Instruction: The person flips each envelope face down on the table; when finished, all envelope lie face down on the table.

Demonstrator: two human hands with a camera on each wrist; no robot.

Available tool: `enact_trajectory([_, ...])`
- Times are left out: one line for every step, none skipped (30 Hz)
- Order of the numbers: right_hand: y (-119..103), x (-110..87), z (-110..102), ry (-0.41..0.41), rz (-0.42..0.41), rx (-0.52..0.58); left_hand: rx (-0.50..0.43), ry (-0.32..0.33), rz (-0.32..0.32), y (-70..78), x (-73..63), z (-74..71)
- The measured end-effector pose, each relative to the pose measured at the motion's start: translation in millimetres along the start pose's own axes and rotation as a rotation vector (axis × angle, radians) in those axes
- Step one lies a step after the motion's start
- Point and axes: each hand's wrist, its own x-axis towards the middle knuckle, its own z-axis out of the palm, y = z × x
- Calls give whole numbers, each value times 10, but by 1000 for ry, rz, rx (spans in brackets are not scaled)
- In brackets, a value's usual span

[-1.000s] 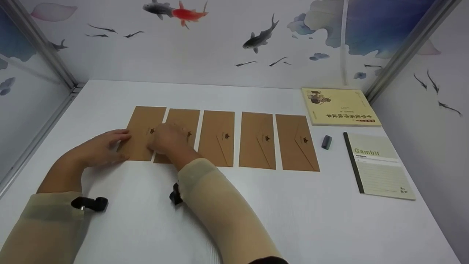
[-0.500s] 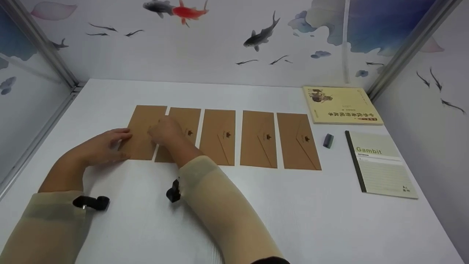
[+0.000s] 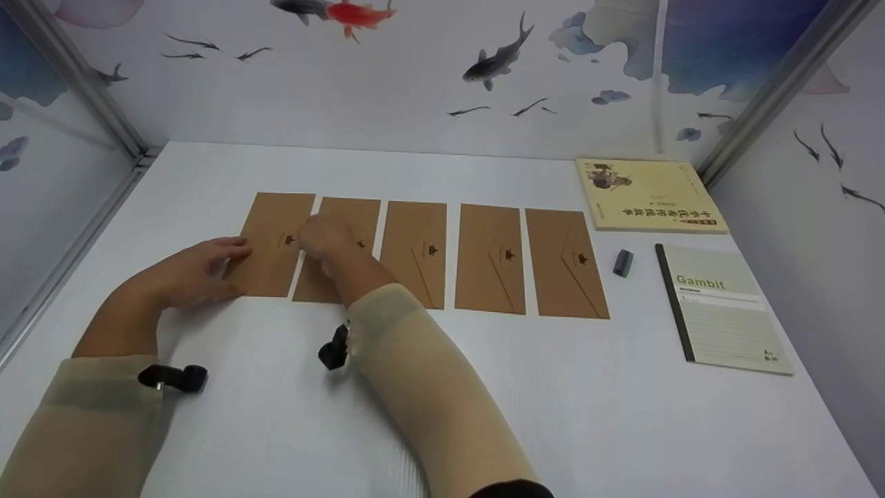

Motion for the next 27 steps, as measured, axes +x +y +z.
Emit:
enact_trajectory([1, 3, -8, 2, -1, 12, -6, -1, -1, 1, 4, -1])
enact_trajectory([2, 8, -15, 2, 1, 12, -5, -2, 0, 0, 4, -3])
enact_trajectory([2, 16, -19, 7, 8, 16, -5, -4, 0, 4, 3, -6])
enact_trajectory([1, 20, -26, 7, 11, 23, -3, -5, -1, 6, 1, -10])
enact_trajectory([2, 28, -35, 5, 12, 39, -1, -4, -2, 9, 0, -11])
enact_trajectory([3, 37, -44, 4, 14, 51, 1, -3, -1, 10, -2, -13])
enact_trajectory([6, 45, -52, 2, 16, 67, 3, -3, 0, 13, -5, -16])
enact_trajectory([7, 52, -61, -7, 20, 87, 5, -2, 0, 12, -5, -18])
enact_trajectory([11, 60, -71, -16, 21, 106, 1, -2, -2, 13, -6, -19])
enact_trajectory([14, 66, -81, -29, 17, 123, -4, -2, -5, 13, -8, -19])
enact_trajectory([18, 77, -87, -41, 16, 139, -7, -2, -3, 11, -8, -19])
enact_trajectory([21, 84, -91, -52, 19, 151, -9, -3, -3, 9, -10, -20])
enact_trajectory([24, 90, -93, -64, 20, 167, -13, -5, -6, 5, -11, -21])
enact_trajectory([26, 96, -94, -74, 22, 183, -15, -7, -8, 2, -9, -20])
enact_trajectory([29, 102, -93, -83, 23, 194, -16, -8, -7, -2, -10, -22])
enact_trajectory([30, 108, -88, -95, 25, 205, -15, -8, -7, -3, -11, -25])
enact_trajectory([33, 113, -82, -104, 31, 217, -11, -7, -6, -7, -10, -27])
enact_trajectory([36, 116, -75, -113, 36, 225, -7, -7, -5, -11, -6, -28])
enact_trajectory([38, 117, -66, -115, 37, 221, -4, -7, -4, -12, -4, -29])
enact_trajectory([41, 119, -55, -112, 36, 207, -3, -7, -3, -11, -3, -29])
enact_trajectory([45, 119, -41, -109, 31, 175, -3, -7, 1, -12, -3, -30])
enact_trajectory([49, 118, -24, -100, 23, 134, -6, -8, 1, -13, -2, -29])
enact_trajectory([52, 115, -6, -88, 10, 86, -9, -9, 1, -15, -1, -30])
enact_trajectory([54, 112, 15, -74, -2, 34, -13, -9, -1, -18, -1, -31])
enact_trajectory([55, 108, 37, -57, -20, -27, -17, -8, 3, -20, -5, -34])
enact_trajectory([55, 104, 61, -44, -38, -78, -20, -6, 7, -23, -9, -38])
enact_trajectory([55, 99, 84, -33, -55, -119, -19, -3, 10, -27, -13, -43])
